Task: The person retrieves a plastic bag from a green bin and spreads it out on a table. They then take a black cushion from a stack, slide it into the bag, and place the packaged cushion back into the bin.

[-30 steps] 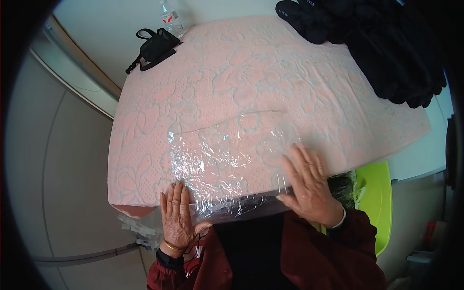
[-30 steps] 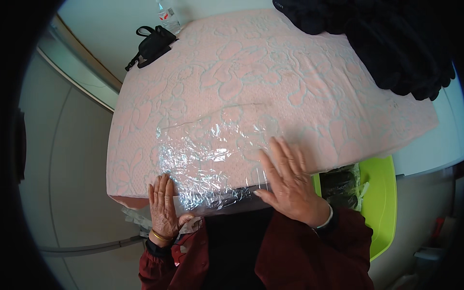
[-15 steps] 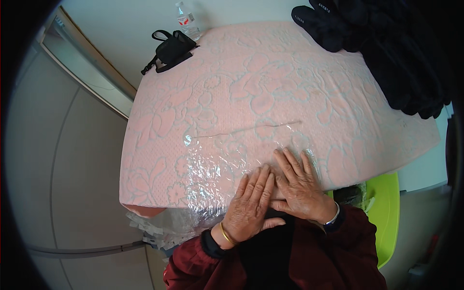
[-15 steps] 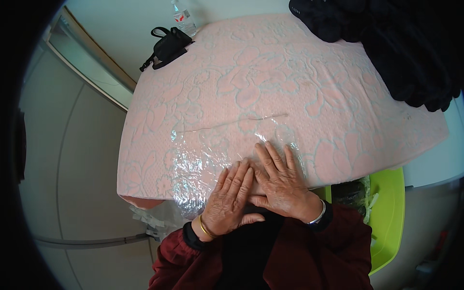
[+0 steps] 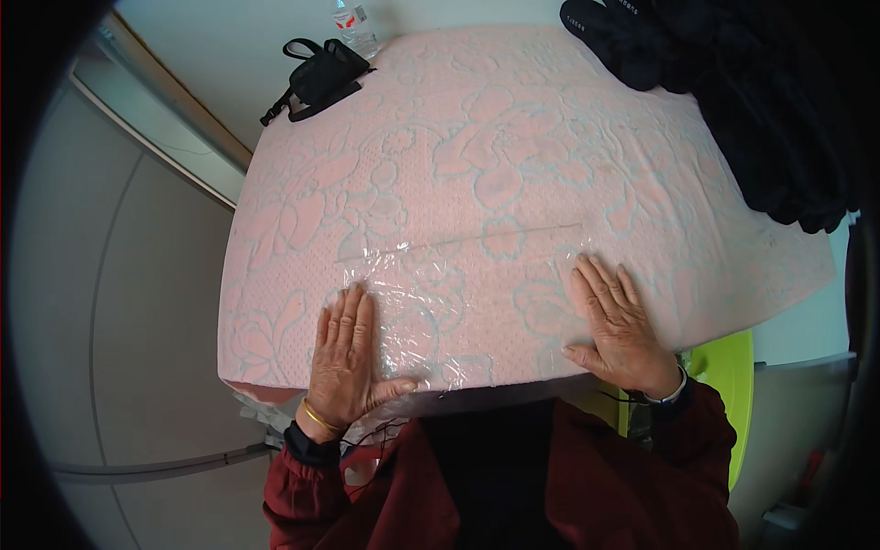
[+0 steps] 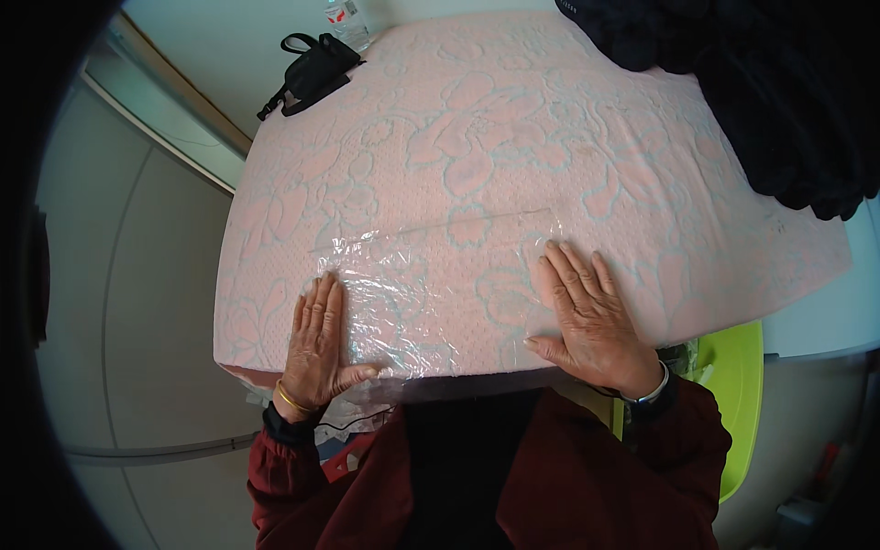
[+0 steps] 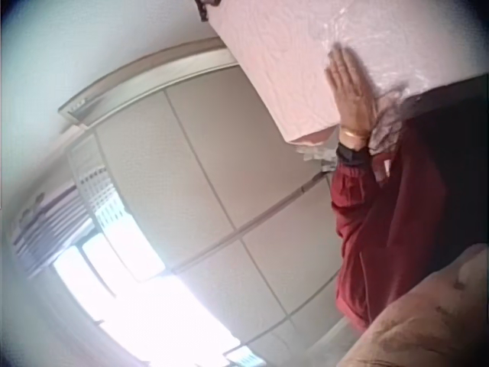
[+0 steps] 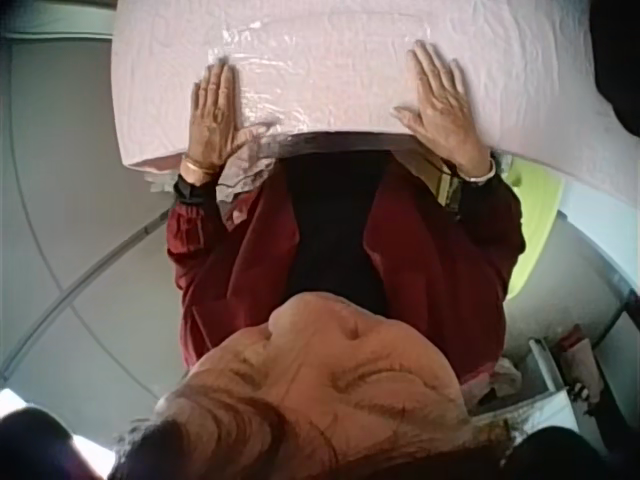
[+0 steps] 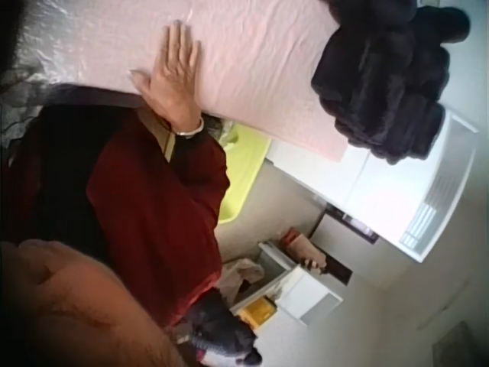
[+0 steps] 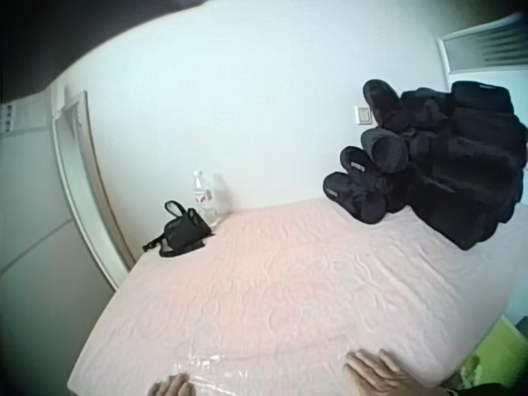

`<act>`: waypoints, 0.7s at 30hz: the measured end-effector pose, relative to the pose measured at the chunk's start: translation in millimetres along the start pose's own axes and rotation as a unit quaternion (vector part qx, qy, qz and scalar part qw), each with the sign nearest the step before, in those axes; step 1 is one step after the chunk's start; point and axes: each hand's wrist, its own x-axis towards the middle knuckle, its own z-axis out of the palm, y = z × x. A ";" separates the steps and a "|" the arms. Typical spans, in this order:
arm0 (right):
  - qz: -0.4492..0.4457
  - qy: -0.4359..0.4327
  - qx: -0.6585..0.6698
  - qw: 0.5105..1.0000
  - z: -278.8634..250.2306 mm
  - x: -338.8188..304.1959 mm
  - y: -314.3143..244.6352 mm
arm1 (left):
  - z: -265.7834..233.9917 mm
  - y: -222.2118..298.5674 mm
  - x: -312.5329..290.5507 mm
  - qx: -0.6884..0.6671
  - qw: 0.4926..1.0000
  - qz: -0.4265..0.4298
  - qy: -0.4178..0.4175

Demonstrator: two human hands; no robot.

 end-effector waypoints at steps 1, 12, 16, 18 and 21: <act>0.000 0.002 -0.002 1.000 0.5 -2.5 1.6 | 0.6 -3.1 -1.0 0.004 1.000 -0.008 0.001; 0.054 0.049 -0.128 0.989 1.2 -4.9 -19.5 | -4.3 21.1 3.0 0.142 0.989 -0.050 0.010; -0.062 0.072 -0.135 0.986 -4.4 10.8 -35.8 | 0.8 67.1 37.2 0.049 0.993 0.103 -0.003; -0.098 0.073 -0.155 0.980 3.3 22.1 -40.5 | 10.5 78.1 47.5 0.010 0.989 0.148 -0.007; -0.150 0.069 -0.199 0.966 7.1 31.0 -37.6 | 18.7 86.5 62.6 -0.029 0.977 0.204 -0.056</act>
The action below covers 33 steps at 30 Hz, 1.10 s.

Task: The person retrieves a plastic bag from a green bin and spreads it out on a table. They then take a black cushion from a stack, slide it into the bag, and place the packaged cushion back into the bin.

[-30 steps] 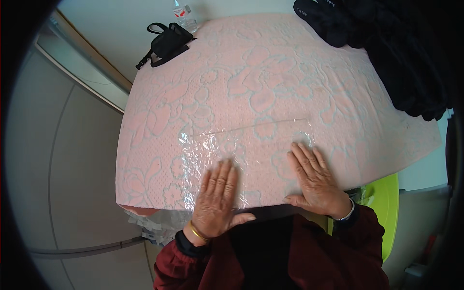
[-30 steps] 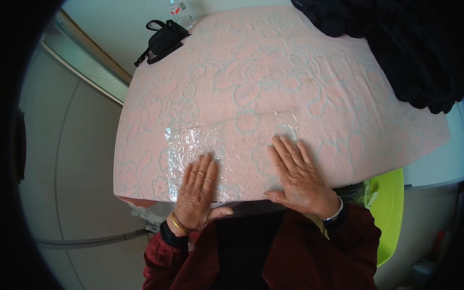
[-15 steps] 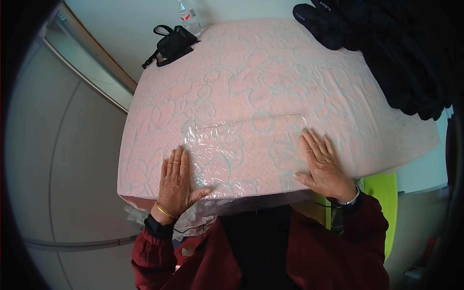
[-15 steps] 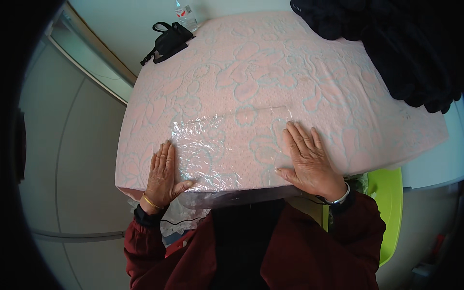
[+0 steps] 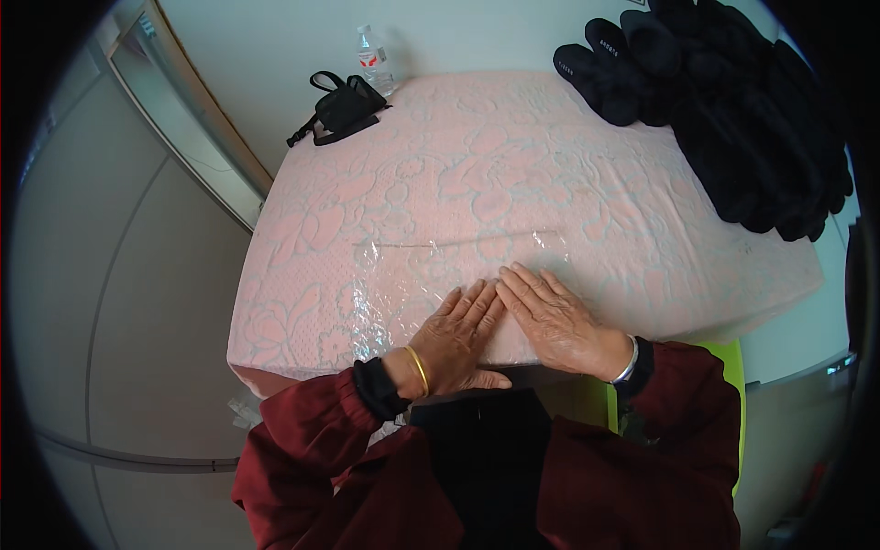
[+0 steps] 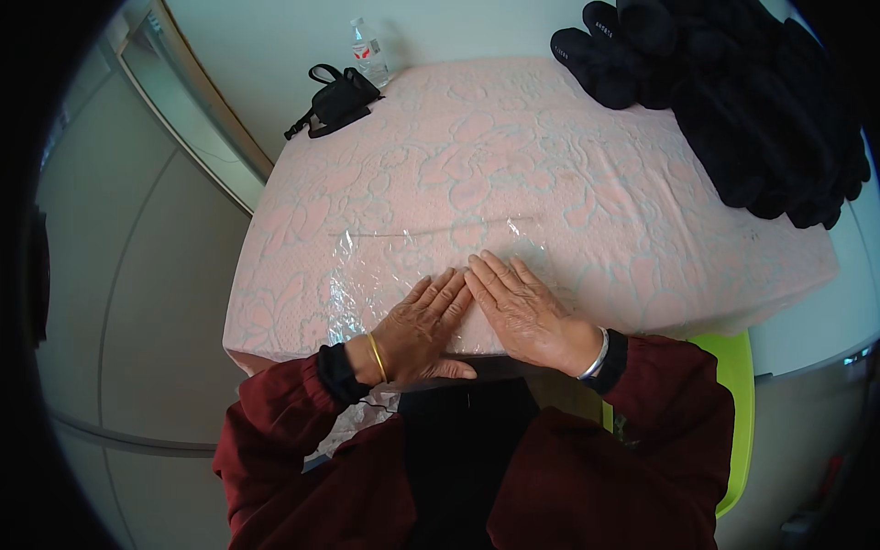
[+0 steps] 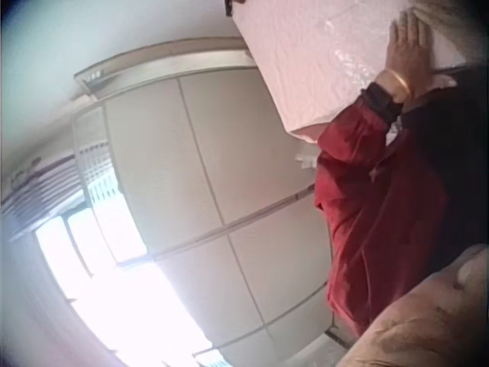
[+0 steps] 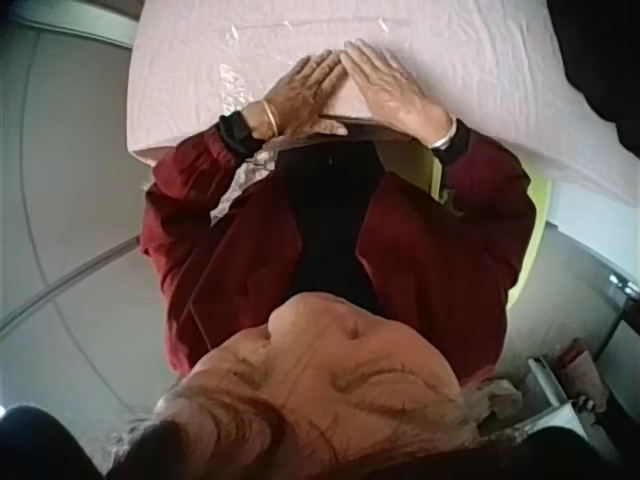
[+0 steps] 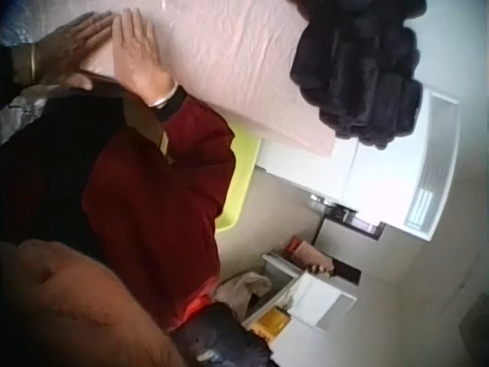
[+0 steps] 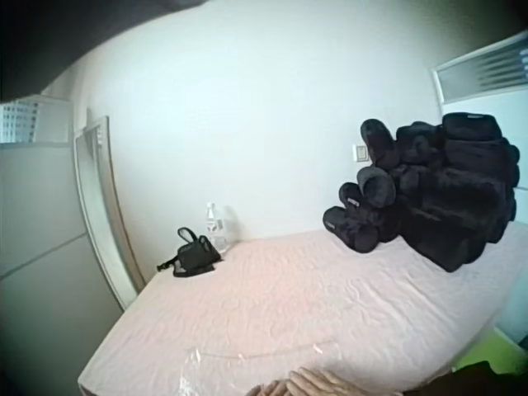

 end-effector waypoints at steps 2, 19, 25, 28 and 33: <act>0.016 -0.071 0.088 0.994 3.6 -0.8 13.1 | 1.5 -8.9 -0.8 0.011 1.000 -0.004 0.001; 0.090 -0.115 0.172 0.974 5.3 -32.6 51.5 | -32.1 -93.1 -77.4 0.055 0.935 -0.340 -0.084; 0.227 -0.034 0.207 0.951 13.3 -45.6 59.3 | -38.2 -84.7 -83.1 -0.005 0.929 -0.369 -0.040; 0.239 0.018 0.203 0.950 11.1 -46.4 59.7 | -34.4 -80.5 -94.0 -0.015 0.943 -0.322 0.085; 0.269 0.067 0.278 0.920 7.7 -39.9 58.6 | -28.1 -82.8 -89.6 -0.189 0.899 -0.367 0.149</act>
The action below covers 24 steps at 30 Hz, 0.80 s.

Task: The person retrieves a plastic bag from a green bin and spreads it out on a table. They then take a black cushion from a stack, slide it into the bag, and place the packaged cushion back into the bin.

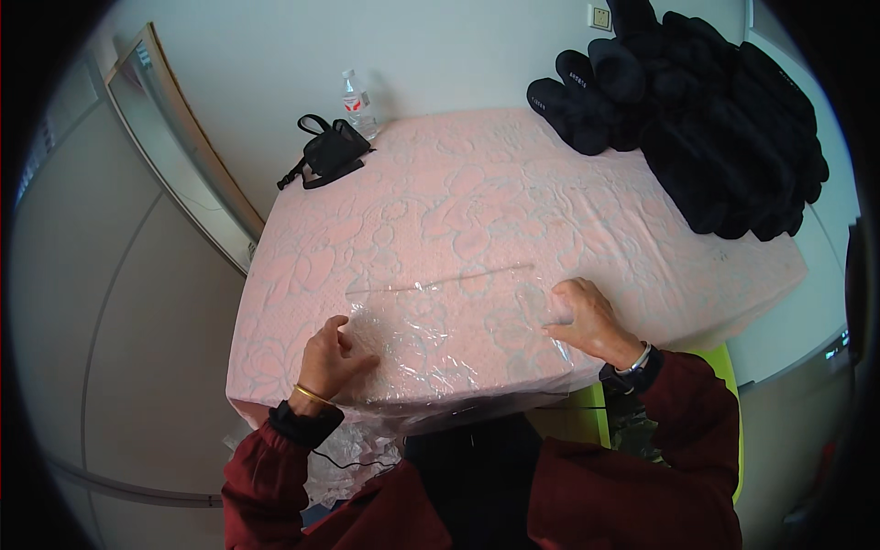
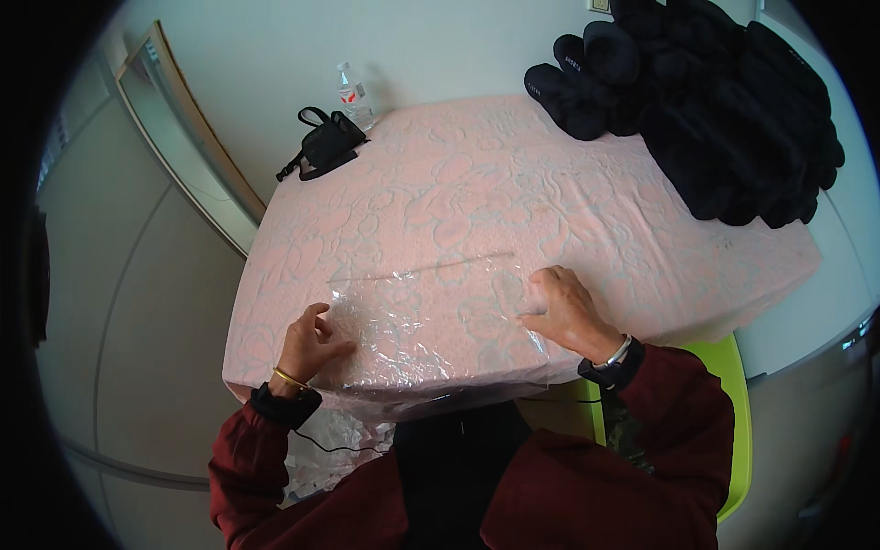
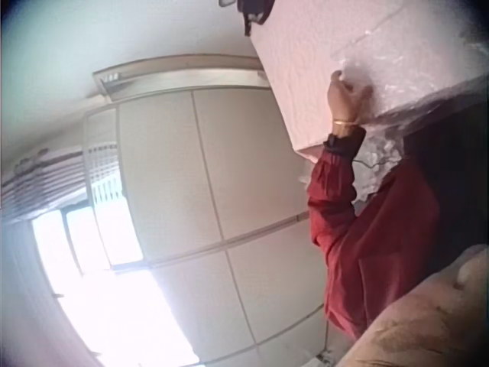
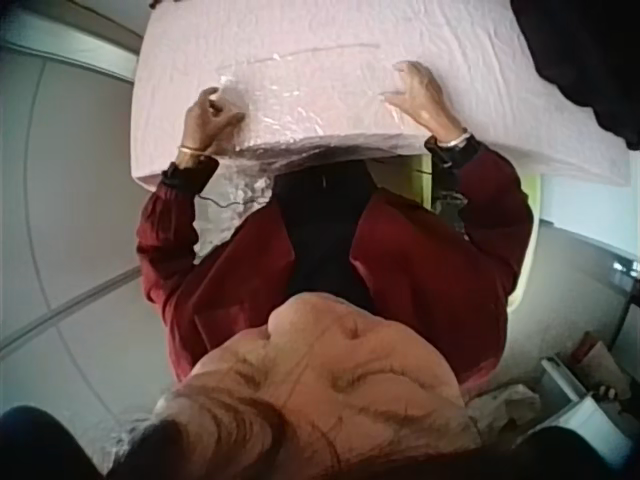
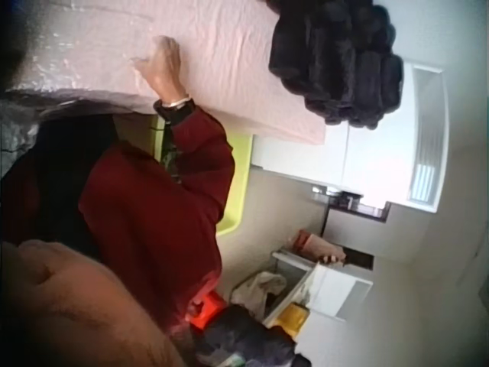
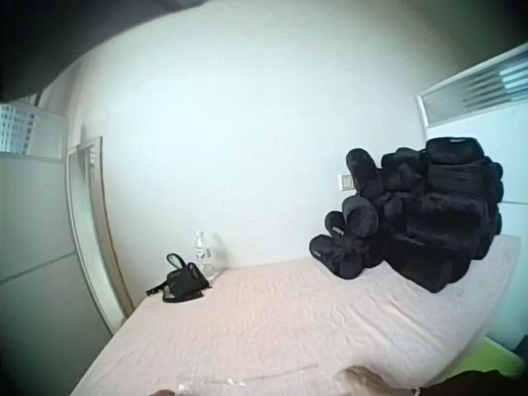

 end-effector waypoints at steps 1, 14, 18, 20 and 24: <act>0.021 0.022 0.039 0.999 0.7 -1.2 -1.7 | 0.5 -2.6 -1.8 -0.037 0.999 -0.012 0.003; 0.171 -0.164 0.344 0.909 -0.4 -12.9 0.5 | -1.2 -15.0 -5.0 -0.108 0.991 -0.061 -0.051; 0.196 -0.231 0.362 0.882 -24.7 -9.2 -19.1 | 0.9 -11.7 -6.7 -0.138 0.990 -0.033 0.000; 0.184 -0.204 0.366 0.889 -40.7 -2.4 -33.9 | -0.9 -12.5 -11.6 -0.150 0.988 -0.020 0.028; 0.150 -0.126 0.376 0.906 -66.7 7.6 -56.3 | 4.2 -27.0 -13.7 -0.169 0.986 0.001 0.003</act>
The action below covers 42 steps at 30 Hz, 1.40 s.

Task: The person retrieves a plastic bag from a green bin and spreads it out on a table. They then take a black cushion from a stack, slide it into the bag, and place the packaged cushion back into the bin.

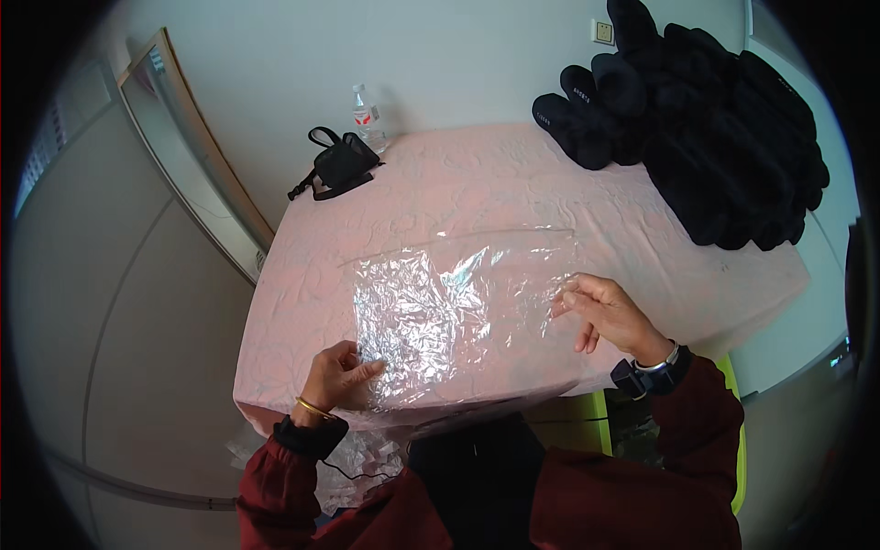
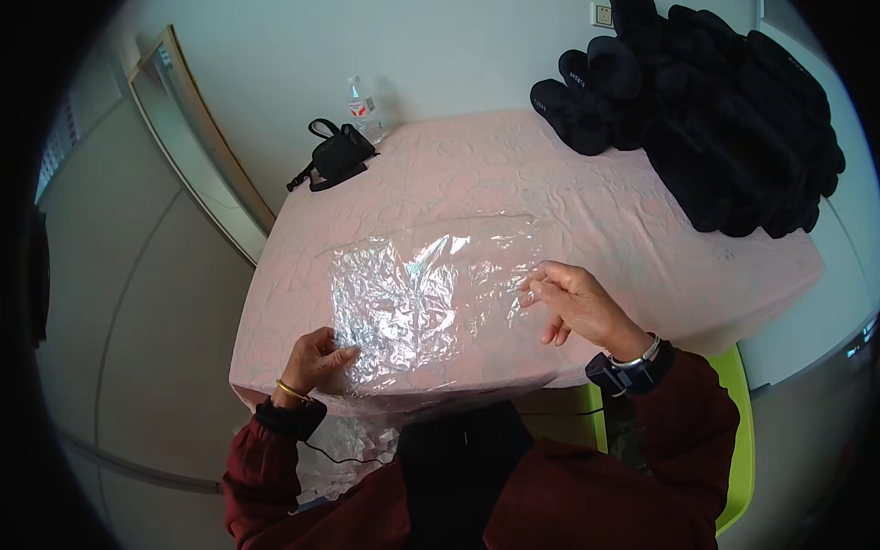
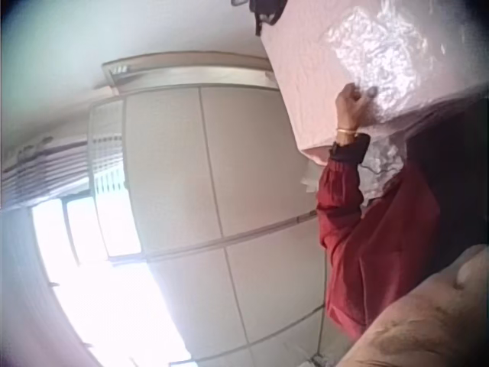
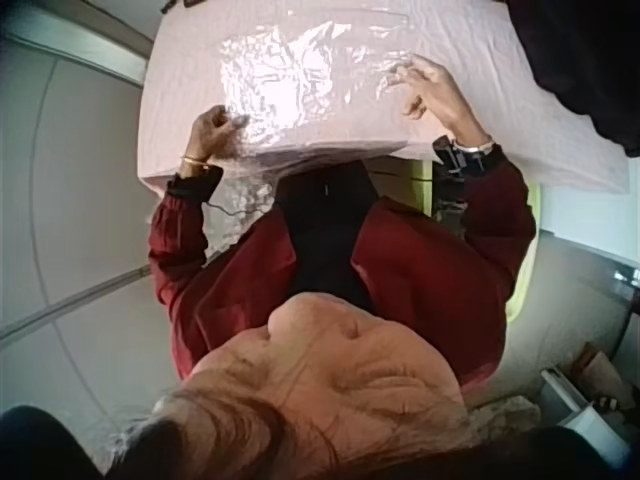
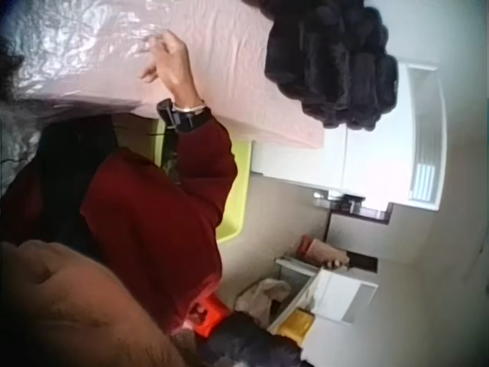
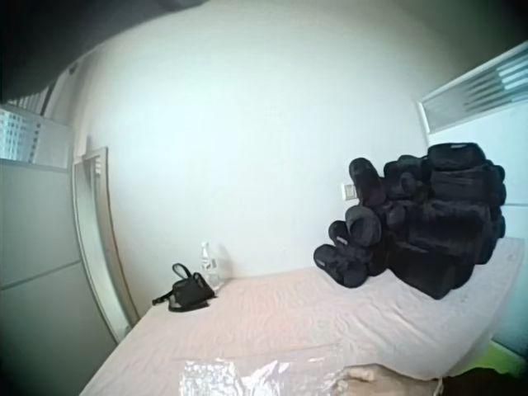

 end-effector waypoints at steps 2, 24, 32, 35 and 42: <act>-0.031 0.026 0.016 0.999 -2.5 -2.4 -9.6 | 6.3 1.8 -0.4 -0.116 0.990 -0.025 -0.078; -0.725 0.144 -0.104 0.665 -5.2 -5.7 -49.3 | -36.5 152.7 38.3 -0.324 0.773 0.506 0.204; -0.705 0.181 -0.253 0.637 6.0 -43.4 -46.7 | -46.8 158.2 7.8 -0.300 0.793 0.478 0.231; -0.659 0.147 -0.257 0.691 9.0 -39.9 -20.9 | -53.4 111.1 1.2 -0.198 0.883 0.375 0.200; -0.380 0.043 -0.175 0.907 41.3 -18.1 56.4 | -35.5 33.2 10.6 0.080 0.957 0.259 0.109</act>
